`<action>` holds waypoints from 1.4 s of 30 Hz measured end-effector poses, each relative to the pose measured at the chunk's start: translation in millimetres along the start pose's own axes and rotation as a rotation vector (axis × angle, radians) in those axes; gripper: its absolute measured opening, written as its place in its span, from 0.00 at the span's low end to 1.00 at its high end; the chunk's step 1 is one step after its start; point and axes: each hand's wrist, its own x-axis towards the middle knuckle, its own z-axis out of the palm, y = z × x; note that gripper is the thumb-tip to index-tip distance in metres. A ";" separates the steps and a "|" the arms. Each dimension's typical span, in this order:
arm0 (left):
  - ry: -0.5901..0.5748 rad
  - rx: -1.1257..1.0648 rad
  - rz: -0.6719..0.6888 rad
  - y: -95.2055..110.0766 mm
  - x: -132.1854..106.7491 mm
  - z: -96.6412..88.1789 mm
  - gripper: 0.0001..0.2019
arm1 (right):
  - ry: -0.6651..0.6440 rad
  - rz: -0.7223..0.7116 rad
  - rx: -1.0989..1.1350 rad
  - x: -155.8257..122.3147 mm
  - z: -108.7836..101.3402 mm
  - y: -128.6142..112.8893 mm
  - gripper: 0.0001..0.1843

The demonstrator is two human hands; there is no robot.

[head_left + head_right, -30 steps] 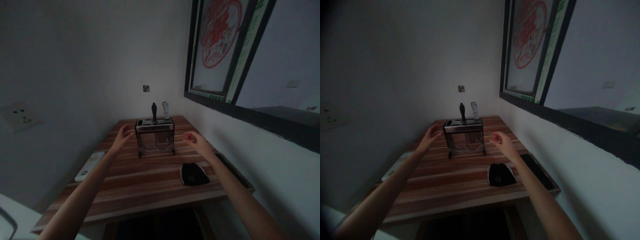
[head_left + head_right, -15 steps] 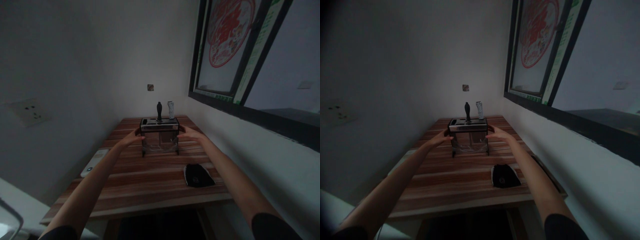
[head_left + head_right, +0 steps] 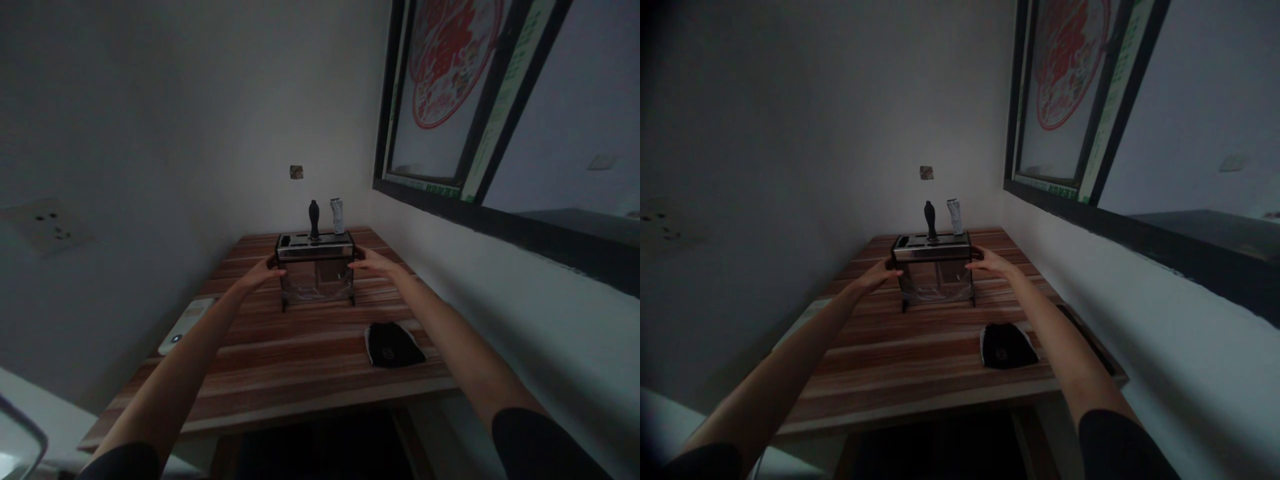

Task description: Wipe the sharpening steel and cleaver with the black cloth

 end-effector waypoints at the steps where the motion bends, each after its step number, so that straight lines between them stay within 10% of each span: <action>1: 0.004 0.003 0.002 0.6 -0.3 0.4 0.35 | 0.011 -0.008 0.005 0.4 0.9 1.5 0.34; 10: 0.045 0.008 0.074 15.2 8.9 16.9 0.37 | 0.100 -0.027 0.062 -7.7 -12.6 -4.9 0.32; 28: -0.082 -0.078 0.118 18.0 40.2 128.5 0.41 | 0.229 0.009 0.025 -91.1 -103.2 -23.5 0.26; 42: -0.090 -0.127 0.089 -0.7 33.5 144.5 0.43 | 0.234 0.092 0.061 -104.3 -111.3 -3.6 0.29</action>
